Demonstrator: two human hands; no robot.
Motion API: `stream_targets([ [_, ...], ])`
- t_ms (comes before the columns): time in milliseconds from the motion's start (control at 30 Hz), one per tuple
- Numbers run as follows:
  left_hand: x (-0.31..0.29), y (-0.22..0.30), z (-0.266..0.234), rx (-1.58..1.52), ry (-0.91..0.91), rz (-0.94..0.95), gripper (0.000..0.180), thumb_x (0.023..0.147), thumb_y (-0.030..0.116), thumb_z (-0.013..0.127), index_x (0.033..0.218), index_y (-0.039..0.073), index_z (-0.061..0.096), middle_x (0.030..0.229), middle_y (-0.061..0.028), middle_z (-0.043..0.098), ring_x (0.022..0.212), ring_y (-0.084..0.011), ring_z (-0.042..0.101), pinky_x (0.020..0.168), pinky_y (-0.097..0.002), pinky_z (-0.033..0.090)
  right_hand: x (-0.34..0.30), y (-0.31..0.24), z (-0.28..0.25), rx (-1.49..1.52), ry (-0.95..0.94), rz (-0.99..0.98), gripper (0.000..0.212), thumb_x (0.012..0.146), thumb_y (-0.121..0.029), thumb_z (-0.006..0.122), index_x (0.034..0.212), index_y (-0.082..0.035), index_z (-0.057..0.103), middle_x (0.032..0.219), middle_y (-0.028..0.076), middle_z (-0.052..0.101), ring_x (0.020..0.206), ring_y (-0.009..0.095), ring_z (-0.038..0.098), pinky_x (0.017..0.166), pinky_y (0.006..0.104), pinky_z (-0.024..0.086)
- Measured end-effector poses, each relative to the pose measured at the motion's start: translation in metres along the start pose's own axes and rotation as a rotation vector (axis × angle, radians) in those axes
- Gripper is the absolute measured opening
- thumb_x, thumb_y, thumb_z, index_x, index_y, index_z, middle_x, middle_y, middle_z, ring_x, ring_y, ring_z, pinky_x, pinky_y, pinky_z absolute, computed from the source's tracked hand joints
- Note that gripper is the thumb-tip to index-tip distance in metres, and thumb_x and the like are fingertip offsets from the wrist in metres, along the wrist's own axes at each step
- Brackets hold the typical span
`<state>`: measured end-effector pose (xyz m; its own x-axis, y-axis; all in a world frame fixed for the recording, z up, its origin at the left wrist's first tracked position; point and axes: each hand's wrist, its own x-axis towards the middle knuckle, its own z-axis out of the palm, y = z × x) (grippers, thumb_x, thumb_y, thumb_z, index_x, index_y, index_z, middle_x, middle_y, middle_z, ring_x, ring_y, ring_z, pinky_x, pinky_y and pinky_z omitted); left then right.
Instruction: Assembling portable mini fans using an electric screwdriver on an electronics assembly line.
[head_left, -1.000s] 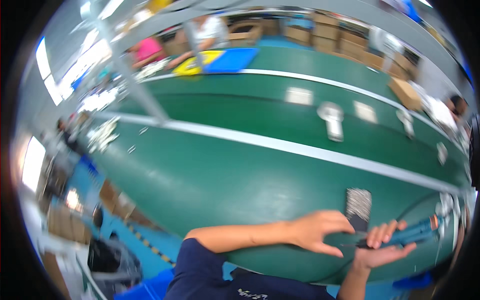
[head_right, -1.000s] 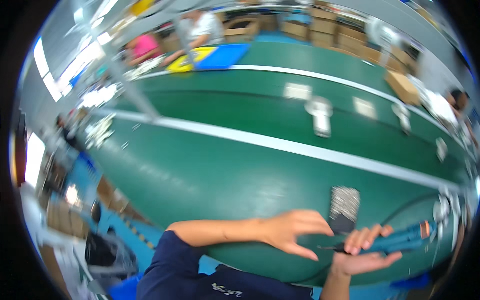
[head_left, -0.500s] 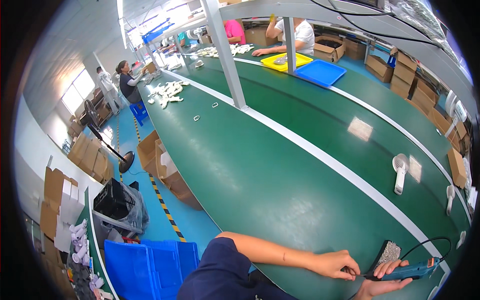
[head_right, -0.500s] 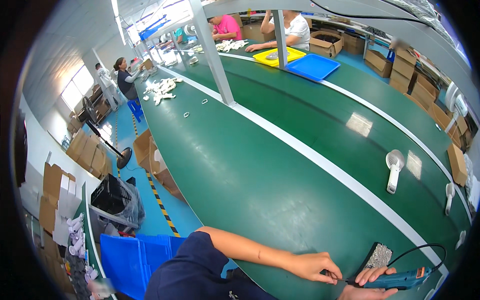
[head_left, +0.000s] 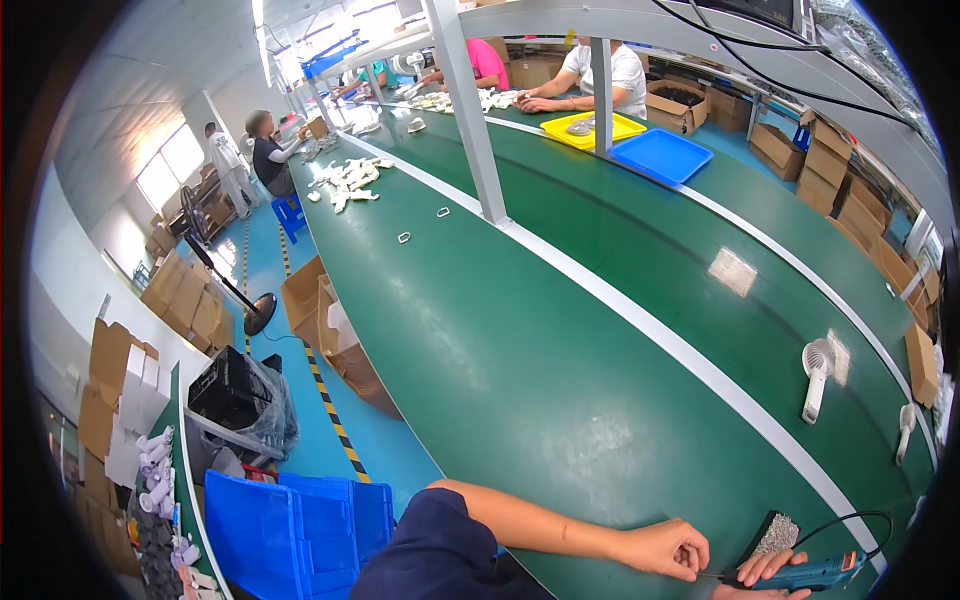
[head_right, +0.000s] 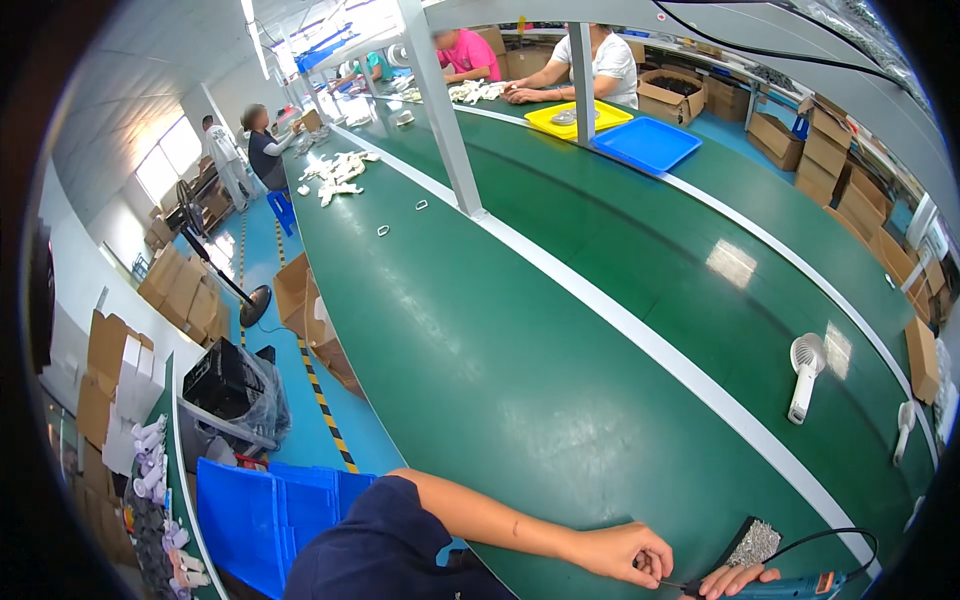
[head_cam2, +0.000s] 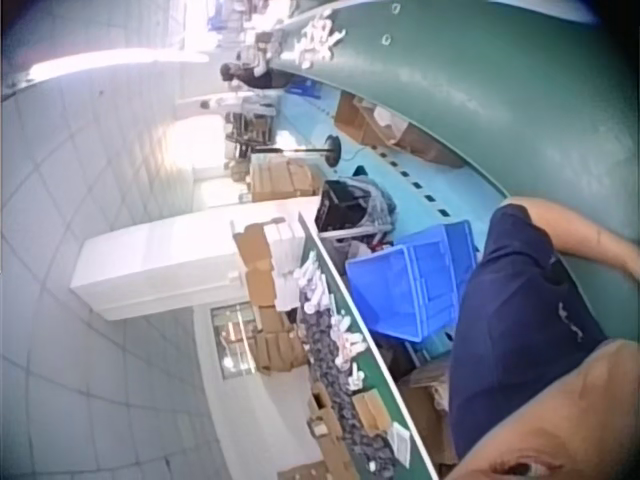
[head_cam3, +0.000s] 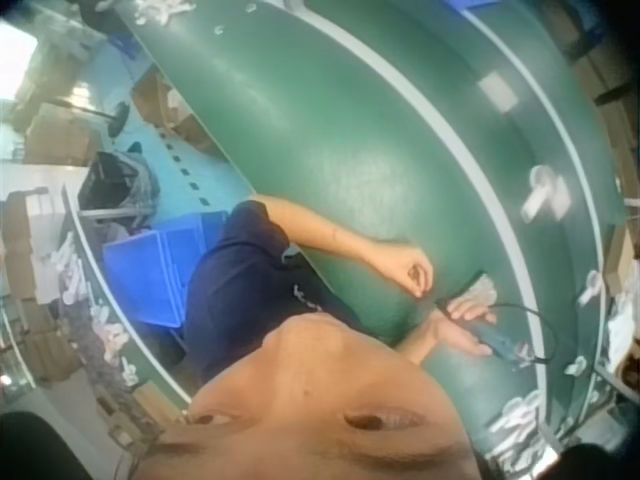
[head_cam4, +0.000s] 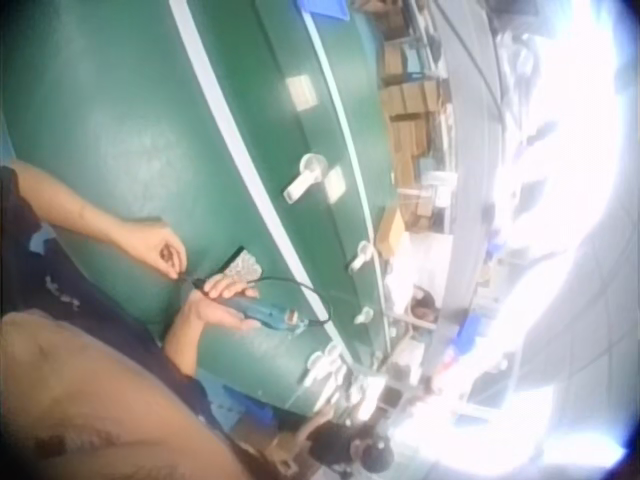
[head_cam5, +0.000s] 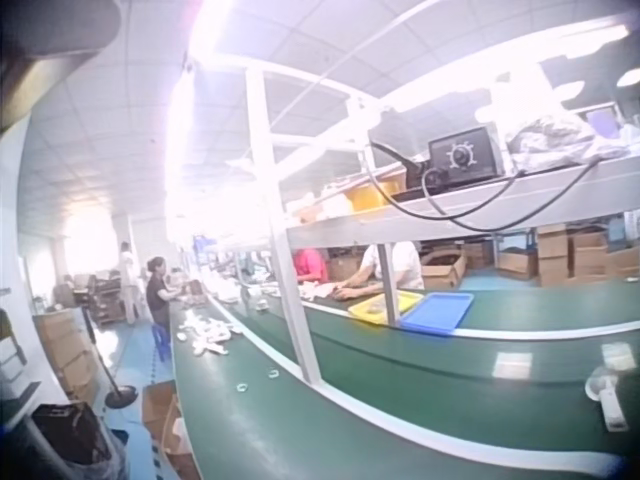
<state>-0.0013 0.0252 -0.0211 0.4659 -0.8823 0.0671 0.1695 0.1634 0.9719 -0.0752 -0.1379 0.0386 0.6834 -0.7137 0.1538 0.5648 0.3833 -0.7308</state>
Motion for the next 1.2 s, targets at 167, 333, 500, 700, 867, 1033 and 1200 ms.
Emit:
stream_targets([
  [167,-0.001,0.004,0.002,0.063,-0.013,-0.006,0.015,0.083,0.007,0.071,0.092,-0.003,0.064,0.08,-0.0072,0.07,0.07,-0.0117,0.066,0.066,-0.0258,0.053,0.004,-0.001,0.0,-0.037,0.045,0.015,0.075,0.084,-0.078,0.043,0.103,-0.006,0.055,0.066,0.006,0.051,0.043,0.015,0.044,0.035,0.0244,0.036],
  [333,-0.003,0.007,0.007,0.116,0.03,0.077,0.015,0.076,0.006,0.073,0.085,-0.001,0.064,0.071,-0.0063,0.07,0.059,-0.0116,0.063,0.057,-0.0254,0.051,0.002,-0.001,-0.003,0.029,0.023,0.03,0.073,0.086,-0.076,0.043,0.104,-0.006,0.055,0.067,0.006,0.051,0.042,0.015,0.045,0.034,0.0243,0.036],
  [500,-0.005,0.009,0.01,0.154,0.041,0.073,0.015,0.076,0.007,0.073,0.084,-0.001,0.063,0.072,-0.0066,0.07,0.06,-0.0131,0.064,0.058,-0.0263,0.052,0.001,0.001,0.002,-0.001,0.009,0.091,0.071,0.086,-0.075,0.044,0.101,-0.006,0.054,0.066,0.005,0.05,0.041,0.014,0.043,0.033,0.0242,0.036],
  [700,-0.006,0.01,0.007,0.149,0.027,0.083,0.016,0.076,0.008,0.073,0.085,-0.001,0.063,0.071,-0.0068,0.07,0.06,-0.0137,0.064,0.058,-0.0264,0.052,-0.002,0.002,0.011,-0.049,0.023,0.073,0.069,0.087,-0.074,0.044,0.1,-0.006,0.053,0.065,0.005,0.048,0.04,0.013,0.041,0.032,0.0224,0.033],
  [867,-0.005,0.011,0.008,0.134,0.031,0.062,0.015,0.075,0.007,0.073,0.084,-0.002,0.064,0.071,-0.0069,0.07,0.06,-0.0137,0.064,0.059,-0.0265,0.052,-0.002,-0.001,0.015,-0.051,0.023,0.104,0.069,0.088,-0.074,0.043,0.099,-0.007,0.054,0.062,0.004,0.047,0.041,0.013,0.041,0.032,0.0224,0.033],
  [1033,-0.005,0.008,0.008,0.148,0.008,0.061,0.013,0.075,0.005,0.072,0.081,-0.003,0.063,0.071,-0.0076,0.071,0.059,-0.0143,0.065,0.058,-0.0266,0.052,-0.002,0.002,0.006,-0.048,-0.076,0.131,0.068,0.088,-0.073,0.044,0.102,-0.007,0.054,0.06,0.005,0.046,0.04,0.013,0.042,0.033,0.0233,0.033],
  [1200,-0.002,-0.006,0.01,0.157,0.048,0.079,0.013,0.075,0.004,0.072,0.083,-0.003,0.063,0.071,-0.0078,0.071,0.061,-0.0153,0.066,0.06,-0.0272,0.052,-0.007,0.008,-0.004,-0.02,-0.081,0.056,0.07,0.087,-0.073,0.045,0.104,-0.006,0.054,0.062,0.005,0.047,0.041,0.015,0.042,0.035,0.0245,0.035],
])
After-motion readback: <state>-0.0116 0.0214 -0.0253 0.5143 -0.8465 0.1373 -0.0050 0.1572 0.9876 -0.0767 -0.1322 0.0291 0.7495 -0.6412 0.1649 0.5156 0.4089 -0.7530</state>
